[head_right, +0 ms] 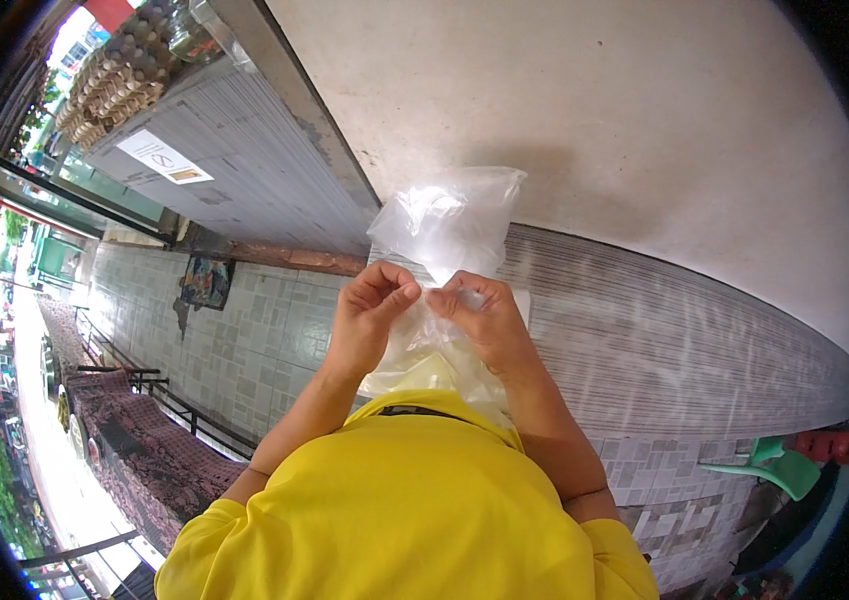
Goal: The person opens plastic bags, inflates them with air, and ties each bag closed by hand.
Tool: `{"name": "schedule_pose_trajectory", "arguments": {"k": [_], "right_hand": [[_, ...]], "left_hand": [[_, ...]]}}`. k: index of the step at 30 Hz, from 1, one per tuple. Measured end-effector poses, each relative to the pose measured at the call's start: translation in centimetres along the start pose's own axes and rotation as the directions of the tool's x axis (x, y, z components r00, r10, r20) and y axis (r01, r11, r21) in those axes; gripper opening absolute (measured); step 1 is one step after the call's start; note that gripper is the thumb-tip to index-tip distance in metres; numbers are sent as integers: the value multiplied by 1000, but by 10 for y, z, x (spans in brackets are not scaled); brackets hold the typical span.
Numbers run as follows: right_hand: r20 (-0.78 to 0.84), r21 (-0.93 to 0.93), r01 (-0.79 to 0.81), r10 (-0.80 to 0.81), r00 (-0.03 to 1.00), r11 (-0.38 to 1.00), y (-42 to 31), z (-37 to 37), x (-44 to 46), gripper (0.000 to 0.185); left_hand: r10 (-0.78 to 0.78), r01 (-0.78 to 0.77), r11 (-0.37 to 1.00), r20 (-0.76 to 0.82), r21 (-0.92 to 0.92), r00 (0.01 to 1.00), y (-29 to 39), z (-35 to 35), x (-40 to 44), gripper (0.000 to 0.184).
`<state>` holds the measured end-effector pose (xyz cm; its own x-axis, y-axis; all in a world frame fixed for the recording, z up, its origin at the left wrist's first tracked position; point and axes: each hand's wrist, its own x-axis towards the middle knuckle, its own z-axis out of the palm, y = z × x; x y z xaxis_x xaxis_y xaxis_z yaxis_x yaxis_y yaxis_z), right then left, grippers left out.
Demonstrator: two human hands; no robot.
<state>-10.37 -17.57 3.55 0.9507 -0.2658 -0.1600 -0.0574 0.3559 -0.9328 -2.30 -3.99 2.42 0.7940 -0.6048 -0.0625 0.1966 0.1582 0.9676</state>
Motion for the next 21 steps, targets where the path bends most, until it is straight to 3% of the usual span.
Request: {"name": "schedule_pose_trajectory", "arguments": {"k": [2, 5, 8, 11, 13, 17, 19, 21], "right_hand": [[-9, 36, -10, 11, 1000, 999, 2, -1, 1, 16], [24, 279, 102, -113, 993, 955, 9, -1, 4, 14], [98, 291, 12, -42, 994, 957, 9, -6, 7, 11], [-26, 217, -66, 74, 997, 974, -10, 8, 1, 11], [61, 119, -109, 102, 993, 987, -1, -3, 5, 12], [117, 98, -88, 77, 990, 991, 8, -17, 5, 20], [80, 325, -19, -8, 997, 946, 15, -22, 8, 24], [90, 492, -1, -50, 995, 871, 15, -26, 9, 27]], "left_hand": [[1, -1, 999, 2, -39, 1000, -1, 0, 1, 7], [-25, 26, 991, 8, -128, 1000, -2, 1, 2, 7], [-34, 38, 975, 25, -219, 999, -5, 6, 3, 6], [6, 2, 966, 33, -260, 999, -4, 10, 5, 6], [22, -10, 963, 42, -269, 999, -10, 7, 8, 6], [-116, 132, 970, 88, -205, 989, 5, 4, 7, 10], [-177, 191, 970, 105, -148, 979, 6, 1, 8, 12], [-195, 188, 980, 166, 61, 967, 12, -4, 8, 14]]}}
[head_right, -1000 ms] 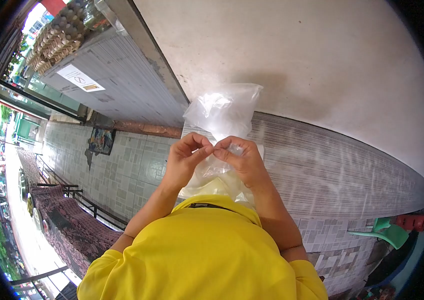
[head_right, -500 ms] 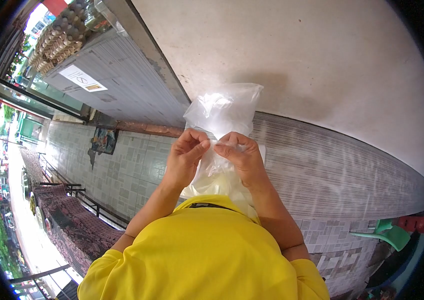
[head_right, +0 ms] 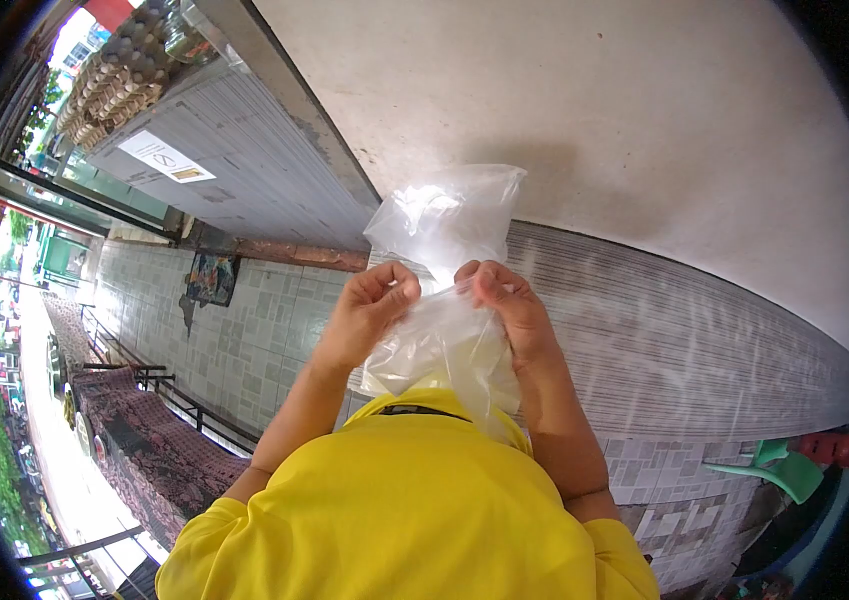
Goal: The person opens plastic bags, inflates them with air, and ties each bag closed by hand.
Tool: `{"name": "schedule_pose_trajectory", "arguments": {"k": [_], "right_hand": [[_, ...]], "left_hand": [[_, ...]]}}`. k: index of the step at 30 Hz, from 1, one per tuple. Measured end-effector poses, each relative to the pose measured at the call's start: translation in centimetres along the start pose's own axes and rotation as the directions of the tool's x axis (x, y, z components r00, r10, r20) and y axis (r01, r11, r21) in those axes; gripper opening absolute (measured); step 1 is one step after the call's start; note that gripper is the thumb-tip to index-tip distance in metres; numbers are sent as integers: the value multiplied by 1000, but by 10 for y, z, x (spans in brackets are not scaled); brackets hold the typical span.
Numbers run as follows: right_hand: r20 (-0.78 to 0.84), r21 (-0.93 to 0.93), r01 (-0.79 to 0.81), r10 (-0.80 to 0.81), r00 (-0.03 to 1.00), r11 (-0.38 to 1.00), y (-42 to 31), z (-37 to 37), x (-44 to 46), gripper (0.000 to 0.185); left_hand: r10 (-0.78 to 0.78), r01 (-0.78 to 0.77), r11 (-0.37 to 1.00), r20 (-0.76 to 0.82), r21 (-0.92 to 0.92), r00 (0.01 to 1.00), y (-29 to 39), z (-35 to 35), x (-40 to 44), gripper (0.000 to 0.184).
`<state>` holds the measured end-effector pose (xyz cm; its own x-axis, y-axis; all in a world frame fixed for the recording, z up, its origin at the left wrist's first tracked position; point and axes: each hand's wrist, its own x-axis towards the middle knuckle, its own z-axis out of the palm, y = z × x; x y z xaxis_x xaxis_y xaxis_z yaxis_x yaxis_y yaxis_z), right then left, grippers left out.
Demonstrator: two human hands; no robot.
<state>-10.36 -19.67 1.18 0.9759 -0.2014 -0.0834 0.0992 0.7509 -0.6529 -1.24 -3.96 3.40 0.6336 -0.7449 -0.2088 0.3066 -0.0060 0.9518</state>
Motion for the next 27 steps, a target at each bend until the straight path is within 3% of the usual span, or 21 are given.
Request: {"name": "schedule_pose_trajectory", "arguments": {"k": [2, 4, 7, 8, 10, 11, 13, 14, 16, 18, 20, 23, 27], "right_hand": [[66, 140, -31, 22, 998, 990, -6, -4, 1, 31], [38, 31, -97, 96, 995, 995, -12, -15, 0, 33], [-29, -97, -156, 154, 988, 983, -15, -23, -1, 35], [-55, -135, -170, 164, 985, 976, -16, -24, -2, 35], [42, -281, -208, 229, 973, 937, -23, -31, -1, 30], [87, -352, -216, 261, 961, 911, -26, -33, 0, 29], [120, -461, -164, 245, 962, 872, -25, -36, -1, 29], [137, -513, -137, 238, 962, 847, -25, -37, -1, 30], [93, -383, -54, 97, 991, 922, -29, -40, -1, 34], [107, -195, 19, 2, 994, 981, -33, -49, 2, 37], [184, 60, 56, -67, 981, 997, -35, -60, 10, 34], [105, 232, 136, -164, 981, 963, -45, -53, 27, 25], [-252, 60, 101, -83, 964, 993, -61, -37, 56, 13]], "left_hand": [[-45, 34, 993, 95, 113, 994, 3, -8, -2, 16], [-104, 75, 988, 223, 134, 969, 5, -17, -3, 18], [-128, 79, 975, 234, 209, 964, 18, -15, -5, 14], [-111, 73, 986, 259, 152, 959, 20, -18, -4, 15], [-72, 65, 997, 306, 33, 949, 20, -26, -3, 16], [58, 9, 975, 294, -221, 954, 16, -25, 0, 20], [287, -100, 739, 178, -666, 941, 2, -21, 8, 27], [306, -102, 703, 170, -704, 937, 0, -22, 9, 26], [333, -91, 653, 177, -752, 926, -1, -25, 6, 27], [303, -10, 725, 306, -689, 903, -1, -30, 5, 34], [189, 110, 859, 510, -500, 839, 0, -36, 11, 47], [138, 133, 890, 536, -436, 833, 6, -32, 25, 59], [232, 69, 628, 271, -776, 934, 8, -18, 54, 63]]}}
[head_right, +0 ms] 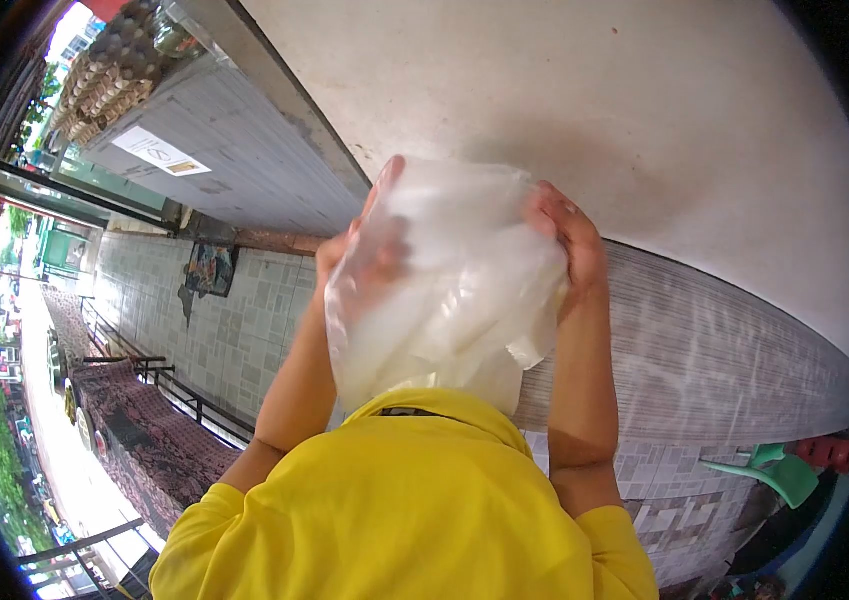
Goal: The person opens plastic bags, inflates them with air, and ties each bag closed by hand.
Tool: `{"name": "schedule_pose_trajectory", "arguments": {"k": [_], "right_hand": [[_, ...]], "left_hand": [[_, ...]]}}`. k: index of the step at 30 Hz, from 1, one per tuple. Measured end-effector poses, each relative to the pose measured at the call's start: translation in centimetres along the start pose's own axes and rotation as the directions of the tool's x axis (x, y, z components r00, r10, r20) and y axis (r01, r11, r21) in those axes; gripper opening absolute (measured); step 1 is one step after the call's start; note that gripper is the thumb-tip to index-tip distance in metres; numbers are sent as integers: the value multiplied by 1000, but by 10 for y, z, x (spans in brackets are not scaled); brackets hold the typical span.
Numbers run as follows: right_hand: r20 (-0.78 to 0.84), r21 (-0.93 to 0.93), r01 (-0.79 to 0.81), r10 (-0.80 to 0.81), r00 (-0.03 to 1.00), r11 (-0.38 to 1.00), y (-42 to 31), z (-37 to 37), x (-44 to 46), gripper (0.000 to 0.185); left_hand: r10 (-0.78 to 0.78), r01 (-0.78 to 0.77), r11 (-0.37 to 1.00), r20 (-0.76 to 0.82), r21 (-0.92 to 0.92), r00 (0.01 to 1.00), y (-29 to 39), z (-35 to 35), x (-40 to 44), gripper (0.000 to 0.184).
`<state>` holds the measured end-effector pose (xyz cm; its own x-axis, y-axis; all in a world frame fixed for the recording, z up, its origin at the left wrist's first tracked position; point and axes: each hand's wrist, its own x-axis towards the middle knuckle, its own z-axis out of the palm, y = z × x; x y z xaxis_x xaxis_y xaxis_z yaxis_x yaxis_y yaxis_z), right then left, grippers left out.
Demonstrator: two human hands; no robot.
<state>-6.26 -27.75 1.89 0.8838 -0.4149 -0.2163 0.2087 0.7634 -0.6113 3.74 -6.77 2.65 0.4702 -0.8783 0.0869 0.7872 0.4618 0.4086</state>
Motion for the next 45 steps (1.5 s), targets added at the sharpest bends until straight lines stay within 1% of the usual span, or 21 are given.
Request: {"name": "schedule_pose_trajectory", "arguments": {"k": [1, 3, 4, 7, 10, 11, 14, 17, 20, 23, 26, 28, 29, 30, 32, 34, 35, 38, 39, 42, 45], "right_hand": [[-30, -39, -71, 70, 997, 997, 4, -8, 12, 14], [-95, -109, -209, 199, 975, 972, 22, -35, 38, 16], [-146, -153, -212, 190, 971, 965, 32, -34, 35, 17], [-255, -260, -282, 216, 942, 923, 63, -57, 48, 18], [-283, -319, -336, 249, 926, 886, 89, -97, 69, 19], [-278, -331, -343, 256, 926, 879, 93, -105, 72, 19], [-272, -355, -354, 267, 925, 866, 100, -126, 80, 19], [-268, -370, -357, 270, 925, 858, 105, -136, 82, 19], [-279, -401, -347, 248, 928, 848, 109, -141, 79, 20], [-306, -513, -262, 111, 946, 818, 104, -139, 70, 21], [-439, -443, -261, 47, 897, 858, 93, -130, 40, 26], [-476, -437, -258, 22, 879, 861, 71, -91, 9, 30], [-496, -434, -256, 8, 868, 864, 63, -74, -6, 32], [-460, -426, -231, 11, 888, 875, 62, -64, -17, 32], [-381, -405, -180, 14, 924, 896, 63, -48, -37, 32], [-280, -448, -128, -3, 960, 885, 67, -30, -51, 31], [-228, -468, -99, -12, 973, 878, 69, -22, -55, 30], [-20, -576, 16, -33, 999, 817, 68, 3, -67, 28], [81, -590, 60, -15, 997, 805, 64, 11, -70, 17], [57, -598, -31, 81, 995, 801, 62, 20, -79, 12], [108, -641, 23, 60, 992, 767, 64, 19, -79, 8]], "left_hand": [[9, -7, 994, -12, 107, 1000, 0, -17, 6, 60], [3, 23, 997, -311, 79, 951, -15, -46, 15, 53], [-3, 34, 997, -452, 62, 892, -24, -63, 19, 50], [-74, 28, 996, -582, -89, 810, -55, -134, 17, 43], [-94, 56, 995, -577, -83, 812, -80, -169, 11, 42], [-50, 60, 998, -627, -6, 777, -83, -167, 15, 45], [-56, 71, 997, -599, 1, 798, -72, -164, 17, 45], [-79, 75, 997, -643, -33, 762, -65, -166, 19, 42], [-43, 9, 998, -660, -54, 750, -66, -177, 17, 36], [108, -15, 990, -701, 137, 705, -66, -176, 13, 30], [296, 252, 843, -801, 475, 521, -50, -165, -9, 31], [363, 317, 706, -708, 633, 605, -43, -144, -27, 30], [341, 342, 641, -654, 688, 675, -44, -131, -34, 29], [317, 351, 571, -594, 742, 740, -46, -117, -41, 28], [153, 342, 457, -451, 821, 879, -58, -87, -48, 27], [238, 229, 434, -356, 871, 904, -67, -36, -42, 25], [285, 135, 331, -235, 934, 929, -66, -19, -40, 20], [136, 87, 442, -162, 893, 977, -58, -24, -45, 13], [200, 51, 520, -180, 853, 963, -57, -21, -45, 7], [232, 108, 549, -275, 829, 933, -52, -11, -49, 8], [258, 83, 597, -288, 798, 922, -54, -5, -53, 10]]}}
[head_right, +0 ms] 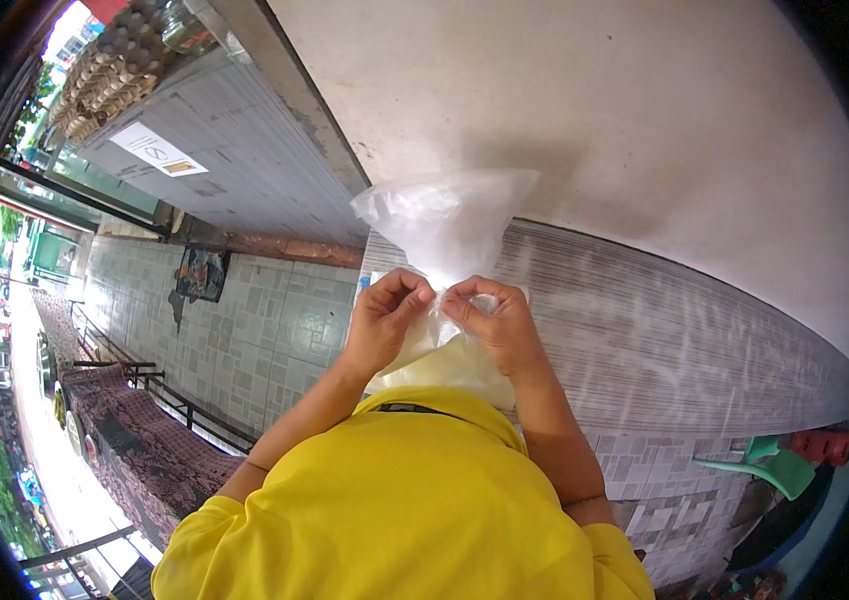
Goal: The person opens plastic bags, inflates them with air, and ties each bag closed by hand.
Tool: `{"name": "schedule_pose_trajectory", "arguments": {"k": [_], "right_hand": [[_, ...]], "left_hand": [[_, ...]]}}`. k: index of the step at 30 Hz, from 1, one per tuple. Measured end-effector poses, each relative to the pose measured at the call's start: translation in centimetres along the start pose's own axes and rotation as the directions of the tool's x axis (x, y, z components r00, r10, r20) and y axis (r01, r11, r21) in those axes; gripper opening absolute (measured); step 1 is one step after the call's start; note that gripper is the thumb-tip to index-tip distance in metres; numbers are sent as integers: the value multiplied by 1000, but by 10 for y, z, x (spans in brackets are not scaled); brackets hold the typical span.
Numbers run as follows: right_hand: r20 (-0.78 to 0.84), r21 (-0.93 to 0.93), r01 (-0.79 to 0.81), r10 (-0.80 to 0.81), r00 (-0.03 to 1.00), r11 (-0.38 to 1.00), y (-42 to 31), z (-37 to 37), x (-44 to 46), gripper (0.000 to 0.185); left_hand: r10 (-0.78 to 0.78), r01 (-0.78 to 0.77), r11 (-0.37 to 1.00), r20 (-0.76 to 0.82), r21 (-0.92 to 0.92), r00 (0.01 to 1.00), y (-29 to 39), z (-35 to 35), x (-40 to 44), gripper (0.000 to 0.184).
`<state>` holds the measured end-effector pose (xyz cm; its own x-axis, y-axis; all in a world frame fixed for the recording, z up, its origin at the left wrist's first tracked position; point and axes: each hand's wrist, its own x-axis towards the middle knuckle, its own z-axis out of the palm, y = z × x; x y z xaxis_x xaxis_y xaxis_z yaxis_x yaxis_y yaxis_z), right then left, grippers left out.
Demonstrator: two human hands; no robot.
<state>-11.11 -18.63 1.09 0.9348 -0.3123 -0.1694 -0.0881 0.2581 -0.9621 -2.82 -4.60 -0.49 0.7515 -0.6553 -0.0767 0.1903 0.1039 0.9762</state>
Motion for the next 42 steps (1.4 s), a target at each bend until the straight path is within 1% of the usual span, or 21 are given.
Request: {"name": "schedule_pose_trajectory", "arguments": {"k": [3, 6, 7, 10, 12, 13, 15, 16, 18, 19, 22, 25, 28, 30, 33, 36, 39, 40, 42], "right_hand": [[20, 116, -29, 27, 999, 993, 1, 5, -1, 11], [22, 284, -57, 53, 998, 957, 10, 9, 1, 14], [13, 290, -43, 41, 999, 956, 9, 11, 1, 15], [3, 325, 3, -4, 1000, 946, 5, 13, 0, 17], [22, 373, 36, -48, 999, 927, 8, 11, 0, 16], [40, 390, 20, -38, 998, 921, 8, 10, 0, 16], [76, 424, -14, -21, 997, 906, 6, 7, 2, 15], [53, 390, -18, -3, 999, 921, 4, 7, 2, 15], [4, 321, -29, 29, 1000, 947, -1, 7, 1, 14], [0, 338, -34, 37, 999, 941, -2, 8, 1, 13], [-11, 375, -48, 56, 998, 926, -3, 9, 1, 12], [-12, 396, -51, 61, 998, 917, -5, 11, -1, 11], [-16, 424, -31, 42, 999, 905, 0, 10, 0, 14], [-19, 423, -9, 19, 1000, 906, 7, 8, 2, 18], [-107, 447, -7, 62, 992, 894, 14, 11, 3, 24], [-54, 560, -68, 118, 992, 826, -1, 11, 0, 21], [17, 418, -16, 10, 1000, 908, -4, 5, -1, 13], [26, 408, -13, 3, 1000, 913, -5, 6, -1, 11], [44, 388, -8, -10, 999, 922, -6, 6, -2, 8]], "left_hand": [[34, -36, 998, -35, -57, 999, 1, 4, -3, 9], [75, -80, 992, -58, -101, 996, -1, 6, -3, 10], [85, -92, 989, -65, -116, 994, -1, 7, -3, 11], [82, -87, 996, -115, -32, 990, 0, 9, -4, 12], [146, -142, 989, -136, 39, 980, -6, 5, 0, 13], [178, -169, 983, -144, 74, 973, -8, 3, 2, 13], [159, -165, 986, -140, -38, 977, -4, 2, 4, 12], [149, -163, 982, -137, -93, 979, -3, 2, 5, 11], [115, -125, 986, -91, -113, 989, -2, 0, 6, 11], [98, -105, 987, -68, -122, 993, -2, 0, 6, 12], [-49, 47, 992, -13, -113, 999, 21, 9, 1, 11], [-45, 47, 999, 68, -23, 997, 24, 9, -2, 10], [-39, 39, 999, 8, 19, 999, 20, 9, -2, 10], [-38, 38, 999, -9, -16, 999, 20, 11, -2, 12], [-39, 38, 999, -32, -35, 999, 20, 13, -2, 15], [-39, 37, 999, -55, -36, 998, 21, 13, -2, 19], [-11, 12, 1000, -83, 11, 997, 19, 12, -1, 23], [2, 1, 999, -92, 34, 996, 17, 12, -1, 25], [-12, 14, 1000, -83, 15, 996, 14, 10, 0, 24]]}}
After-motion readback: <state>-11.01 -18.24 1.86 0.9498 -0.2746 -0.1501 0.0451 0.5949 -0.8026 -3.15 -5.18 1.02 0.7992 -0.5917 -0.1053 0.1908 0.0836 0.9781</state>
